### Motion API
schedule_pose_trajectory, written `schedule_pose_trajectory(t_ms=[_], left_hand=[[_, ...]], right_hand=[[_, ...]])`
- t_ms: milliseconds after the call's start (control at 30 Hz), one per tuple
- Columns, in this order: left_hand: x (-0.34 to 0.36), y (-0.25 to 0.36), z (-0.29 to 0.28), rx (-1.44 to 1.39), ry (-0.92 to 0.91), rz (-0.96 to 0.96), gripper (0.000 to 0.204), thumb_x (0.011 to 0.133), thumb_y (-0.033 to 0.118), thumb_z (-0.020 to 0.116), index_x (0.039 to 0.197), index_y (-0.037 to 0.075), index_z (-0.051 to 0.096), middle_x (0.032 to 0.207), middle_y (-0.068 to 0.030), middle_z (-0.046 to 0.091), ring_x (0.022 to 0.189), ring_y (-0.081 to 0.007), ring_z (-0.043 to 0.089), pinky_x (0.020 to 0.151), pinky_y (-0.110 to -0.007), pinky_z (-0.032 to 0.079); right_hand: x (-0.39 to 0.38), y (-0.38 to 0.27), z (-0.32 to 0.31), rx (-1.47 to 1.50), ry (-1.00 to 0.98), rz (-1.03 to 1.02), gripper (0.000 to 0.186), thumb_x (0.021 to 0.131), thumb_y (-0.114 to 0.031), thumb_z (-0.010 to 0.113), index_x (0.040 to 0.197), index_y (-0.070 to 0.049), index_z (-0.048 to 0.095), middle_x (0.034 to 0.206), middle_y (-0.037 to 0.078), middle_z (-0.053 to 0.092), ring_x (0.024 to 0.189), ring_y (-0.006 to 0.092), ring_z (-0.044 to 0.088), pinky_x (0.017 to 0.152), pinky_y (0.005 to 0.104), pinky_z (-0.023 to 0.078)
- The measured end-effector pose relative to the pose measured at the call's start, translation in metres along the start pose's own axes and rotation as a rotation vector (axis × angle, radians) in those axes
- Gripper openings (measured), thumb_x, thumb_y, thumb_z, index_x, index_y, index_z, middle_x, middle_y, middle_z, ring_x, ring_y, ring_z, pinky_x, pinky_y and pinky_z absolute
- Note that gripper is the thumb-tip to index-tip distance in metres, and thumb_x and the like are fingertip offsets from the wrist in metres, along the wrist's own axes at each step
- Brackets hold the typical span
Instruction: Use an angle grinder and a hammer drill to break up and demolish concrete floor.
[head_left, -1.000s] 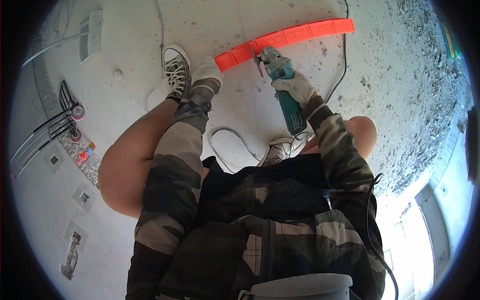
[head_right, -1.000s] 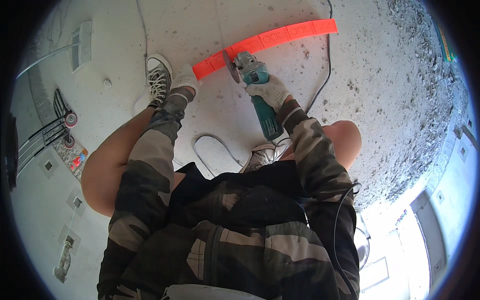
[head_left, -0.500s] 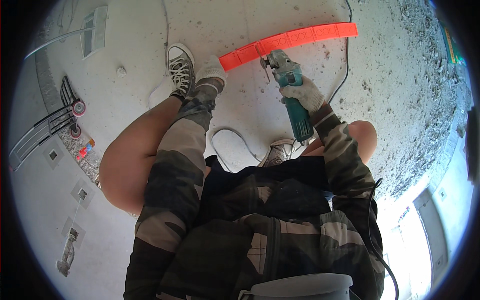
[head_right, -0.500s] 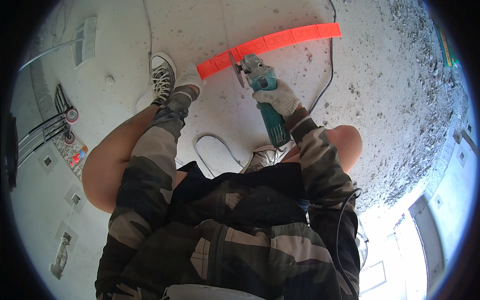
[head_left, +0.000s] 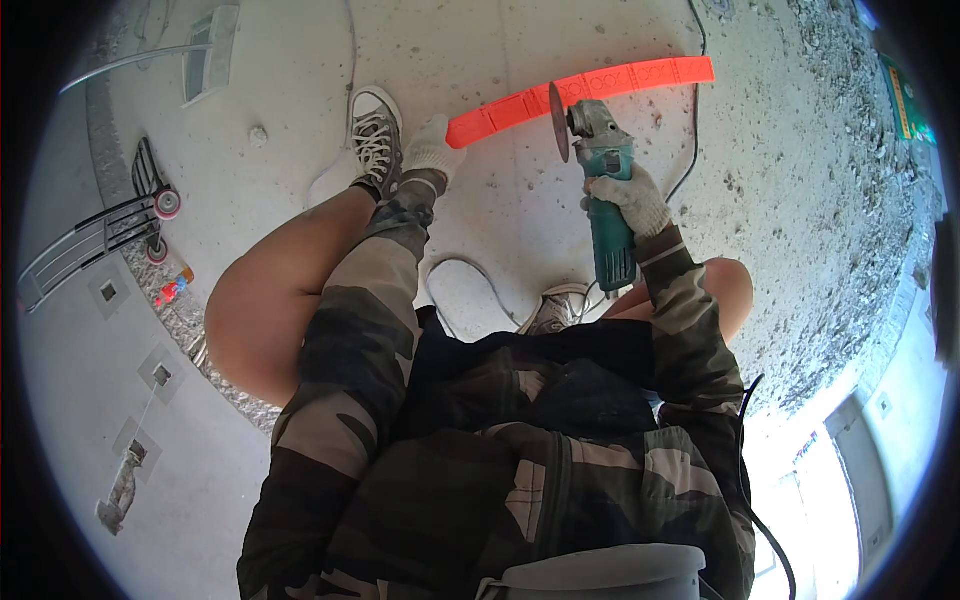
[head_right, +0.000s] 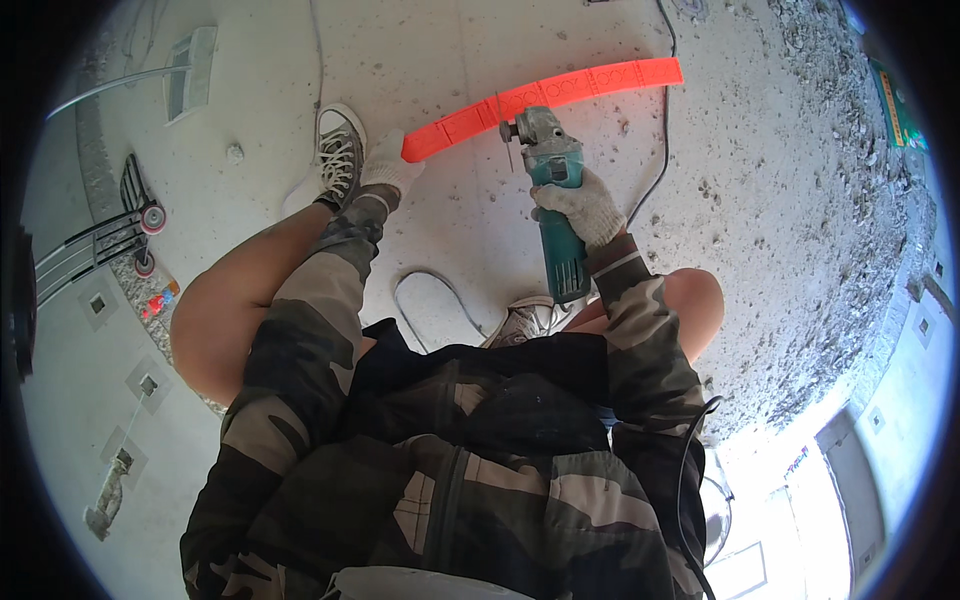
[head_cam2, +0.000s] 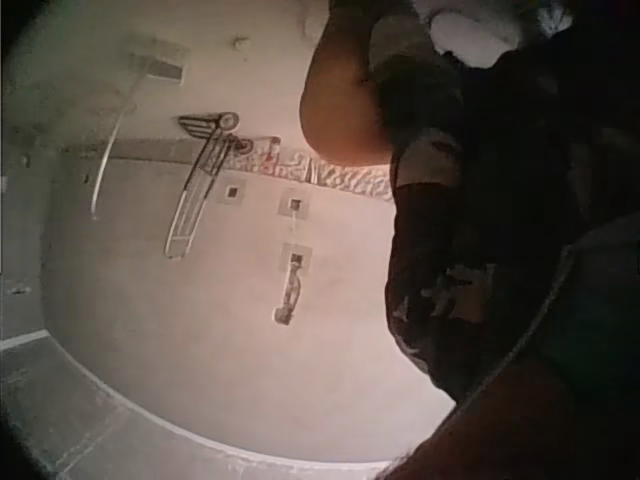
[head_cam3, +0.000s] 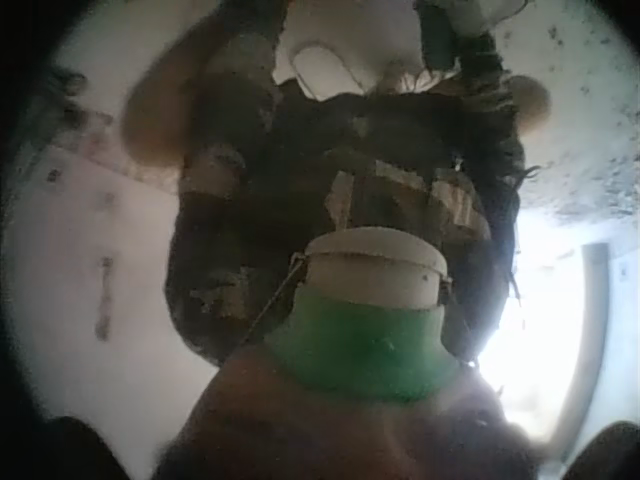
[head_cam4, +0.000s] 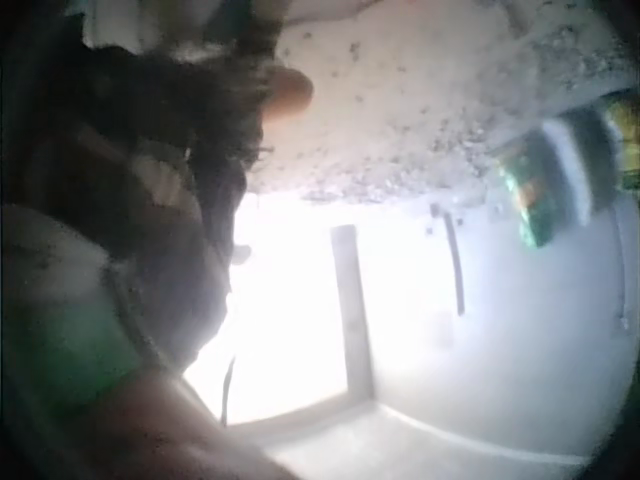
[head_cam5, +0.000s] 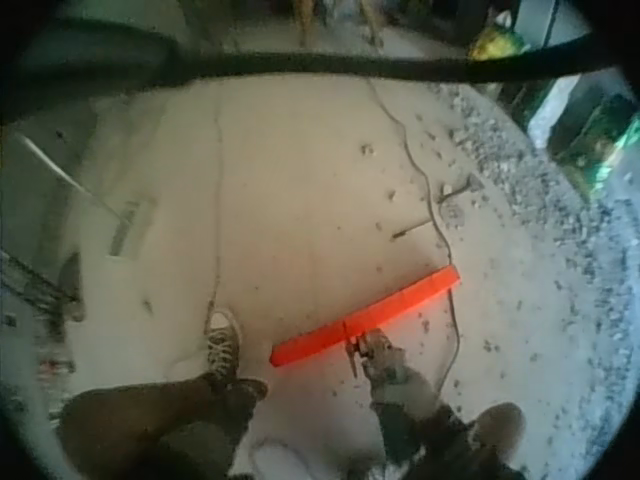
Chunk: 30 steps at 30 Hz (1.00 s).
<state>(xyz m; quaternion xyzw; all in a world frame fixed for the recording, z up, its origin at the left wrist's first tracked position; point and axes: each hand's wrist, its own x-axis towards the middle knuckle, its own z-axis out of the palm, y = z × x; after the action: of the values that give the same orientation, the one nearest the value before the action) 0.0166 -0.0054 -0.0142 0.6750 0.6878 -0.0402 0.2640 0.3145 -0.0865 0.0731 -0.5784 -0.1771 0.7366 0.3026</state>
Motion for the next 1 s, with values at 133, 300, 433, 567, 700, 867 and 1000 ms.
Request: schedule_pose_trajectory(t_ms=[133,300,433,567,700,867,1000], left_hand=[[0.002,-0.002,-0.029,-0.129,0.028,0.091,0.047,0.067,0.020,0.075,0.108,0.006,0.055,0.105,-0.0186,0.058,0.102,-0.0348,0.057,0.086,-0.042,0.047],[0.002,0.015,-0.086,-0.208,-0.007,0.121,0.053,0.067,0.020,0.074,0.115,0.007,0.056,0.106,-0.0159,0.061,0.101,-0.0313,0.059,0.088,-0.037,0.047],[0.006,0.030,-0.125,-0.105,-0.024,0.132,0.052,0.067,0.020,0.073,0.114,0.007,0.056,0.103,-0.0160,0.063,0.100,-0.0303,0.061,0.086,-0.036,0.048],[0.015,0.021,-0.159,-0.034,-0.140,0.163,0.053,0.065,0.023,0.074,0.113,0.010,0.057,0.105,-0.0151,0.063,0.097,-0.0294,0.061,0.082,-0.038,0.049],[0.024,0.006,-0.192,-0.038,-0.378,0.230,0.066,0.063,0.025,0.077,0.122,0.010,0.053,0.108,-0.0122,0.062,0.101,-0.0249,0.060,0.083,-0.037,0.050],[0.022,0.022,-0.236,-0.092,-0.814,-0.011,0.071,0.064,0.022,0.078,0.128,0.011,0.049,0.111,-0.0097,0.058,0.102,-0.0241,0.058,0.079,-0.038,0.053],[0.020,0.055,-0.252,0.109,-1.038,-0.055,0.071,0.068,0.021,0.077,0.131,0.011,0.047,0.115,-0.0104,0.056,0.097,-0.0242,0.059,0.077,-0.037,0.055]], right_hand=[[-0.005,-0.008,-0.003,0.016,0.007,-0.067,0.039,0.070,-0.017,0.074,0.101,0.000,0.057,0.085,0.007,0.061,0.068,0.0186,0.064,0.061,0.0308,0.054],[-0.010,-0.021,-0.004,0.086,-0.012,-0.171,0.036,0.071,-0.016,0.071,0.099,0.000,0.055,0.084,0.008,0.060,0.068,0.0198,0.064,0.061,0.0318,0.055],[-0.016,-0.033,-0.005,0.168,-0.071,-0.213,0.033,0.072,-0.017,0.069,0.096,-0.002,0.054,0.083,0.009,0.058,0.068,0.0207,0.063,0.061,0.0332,0.055],[-0.021,-0.041,-0.006,0.223,-0.122,-0.245,0.036,0.072,-0.016,0.071,0.101,0.000,0.056,0.083,0.007,0.060,0.068,0.0191,0.063,0.062,0.0322,0.055],[-0.026,-0.045,-0.005,0.268,-0.152,-0.259,0.033,0.072,-0.020,0.070,0.096,-0.003,0.055,0.084,0.010,0.059,0.070,0.0215,0.063,0.063,0.0338,0.055],[-0.032,-0.050,-0.006,0.326,-0.203,-0.269,0.032,0.072,-0.020,0.072,0.094,-0.002,0.056,0.082,0.008,0.060,0.068,0.0201,0.062,0.062,0.0326,0.054],[-0.036,-0.051,-0.007,0.335,-0.219,-0.273,0.033,0.072,-0.021,0.073,0.093,-0.003,0.056,0.081,0.009,0.059,0.068,0.0205,0.062,0.062,0.0332,0.055]])
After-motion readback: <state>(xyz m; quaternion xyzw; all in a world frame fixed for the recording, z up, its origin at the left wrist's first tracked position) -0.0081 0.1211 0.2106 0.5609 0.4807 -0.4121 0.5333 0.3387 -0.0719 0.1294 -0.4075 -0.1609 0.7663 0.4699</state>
